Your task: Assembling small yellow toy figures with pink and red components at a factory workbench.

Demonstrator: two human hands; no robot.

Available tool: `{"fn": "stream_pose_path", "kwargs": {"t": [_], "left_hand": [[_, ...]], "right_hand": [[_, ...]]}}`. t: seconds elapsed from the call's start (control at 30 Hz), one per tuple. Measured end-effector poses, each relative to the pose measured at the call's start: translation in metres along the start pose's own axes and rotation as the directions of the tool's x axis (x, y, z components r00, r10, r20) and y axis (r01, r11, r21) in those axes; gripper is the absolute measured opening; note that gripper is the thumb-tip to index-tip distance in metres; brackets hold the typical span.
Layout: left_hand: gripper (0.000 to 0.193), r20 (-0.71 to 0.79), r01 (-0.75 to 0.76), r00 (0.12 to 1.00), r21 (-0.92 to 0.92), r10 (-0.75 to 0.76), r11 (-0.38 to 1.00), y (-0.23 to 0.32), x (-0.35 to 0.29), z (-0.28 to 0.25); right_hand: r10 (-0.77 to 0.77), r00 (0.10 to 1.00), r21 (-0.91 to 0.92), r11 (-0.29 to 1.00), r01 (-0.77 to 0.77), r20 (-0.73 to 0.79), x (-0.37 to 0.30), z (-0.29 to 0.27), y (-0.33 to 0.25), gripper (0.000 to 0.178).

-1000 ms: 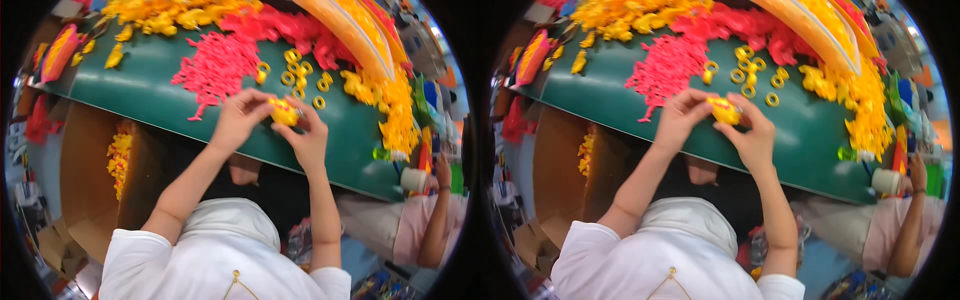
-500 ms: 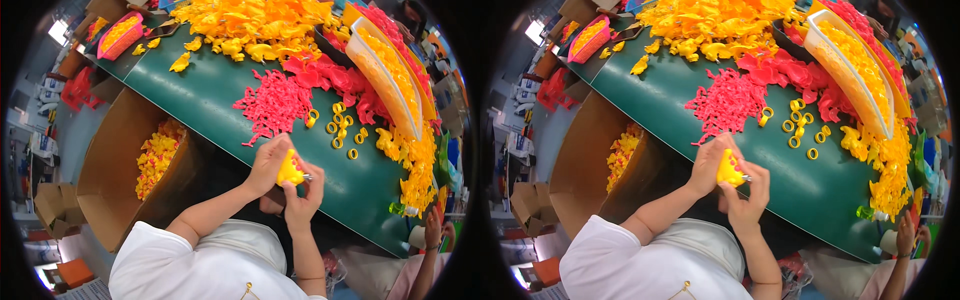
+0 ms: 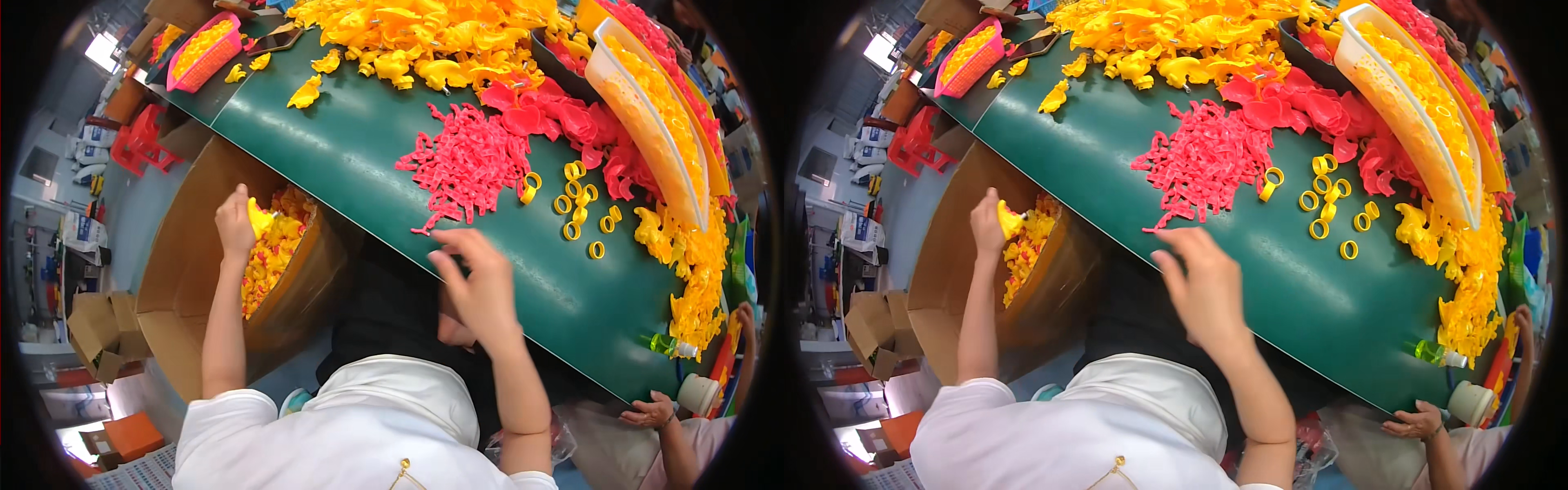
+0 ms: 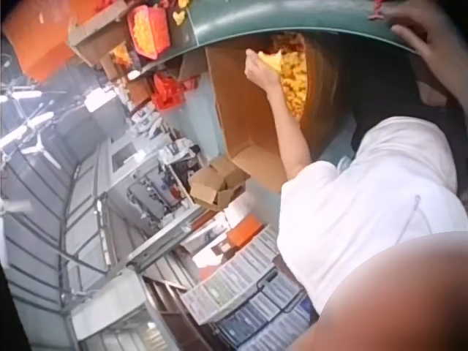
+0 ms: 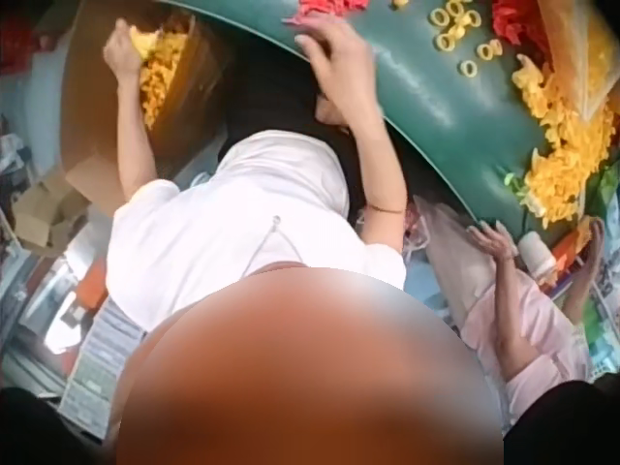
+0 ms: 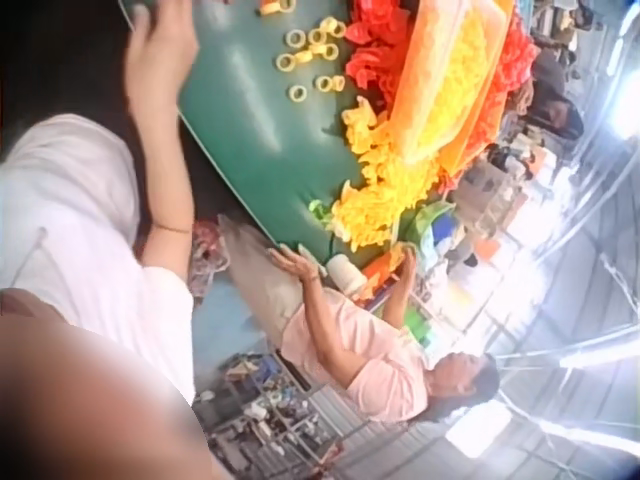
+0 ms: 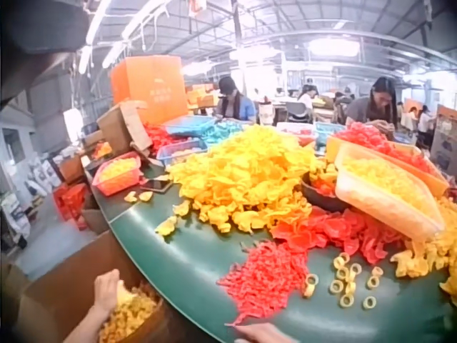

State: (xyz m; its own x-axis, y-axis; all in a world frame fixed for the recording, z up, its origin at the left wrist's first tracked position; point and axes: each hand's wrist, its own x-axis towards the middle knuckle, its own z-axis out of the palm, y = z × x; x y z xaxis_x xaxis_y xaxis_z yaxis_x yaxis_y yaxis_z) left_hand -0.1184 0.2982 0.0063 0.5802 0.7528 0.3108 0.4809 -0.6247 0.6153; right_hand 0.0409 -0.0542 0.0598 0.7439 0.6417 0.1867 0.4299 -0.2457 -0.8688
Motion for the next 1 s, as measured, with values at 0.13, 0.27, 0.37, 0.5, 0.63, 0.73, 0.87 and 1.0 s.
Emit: {"fn": "stream_pose_path", "kwargs": {"t": [0.13,0.27,0.37,0.5,0.63,0.73,0.87,1.0], "left_hand": [[0.071,0.352,0.117,0.901,0.369,-0.255,0.922,-0.064,0.002,0.011],[0.033,0.34,0.032,0.935,0.208,-0.103,0.978,0.002,0.038,-0.007],[0.013,0.121,-0.265,0.962,0.208,0.244,0.941,0.045,0.076,-0.003],[0.049,0.218,-0.577,0.815,0.227,0.537,0.784,0.054,0.12,0.032],[0.029,0.246,-0.527,0.819,-0.032,0.517,0.849,0.048,0.143,0.074],[0.018,0.144,-0.524,0.842,-0.006,0.52,0.851,0.055,0.132,0.075],[0.02,0.189,-0.466,0.868,-0.009,0.459,0.885,0.052,0.11,0.048],[0.023,0.154,-0.568,0.804,-0.083,0.574,0.819,0.059,0.105,0.058]], "right_hand": [[-0.027,0.999,-0.158,0.987,0.03,0.021,0.038,-0.029,-0.002,0.014],[-0.114,0.993,-0.369,0.925,0.092,-0.038,0.109,-0.034,0.013,0.018],[-0.119,0.991,-0.396,0.914,0.086,-0.059,0.159,-0.018,0.021,0.018],[-0.265,0.957,-0.33,0.899,0.29,0.119,0.203,0.05,0.014,0.023],[-0.387,0.882,-0.404,0.786,0.469,0.27,0.234,0.097,0.018,0.04],[-0.482,0.862,-0.835,0.402,0.375,0.156,0.253,0.103,0.041,0.038],[-0.248,0.925,-0.82,0.434,0.373,0.289,0.241,0.101,0.009,0.021],[-0.392,0.91,-0.661,0.648,0.379,0.137,0.263,0.12,0.004,0.024]]}}
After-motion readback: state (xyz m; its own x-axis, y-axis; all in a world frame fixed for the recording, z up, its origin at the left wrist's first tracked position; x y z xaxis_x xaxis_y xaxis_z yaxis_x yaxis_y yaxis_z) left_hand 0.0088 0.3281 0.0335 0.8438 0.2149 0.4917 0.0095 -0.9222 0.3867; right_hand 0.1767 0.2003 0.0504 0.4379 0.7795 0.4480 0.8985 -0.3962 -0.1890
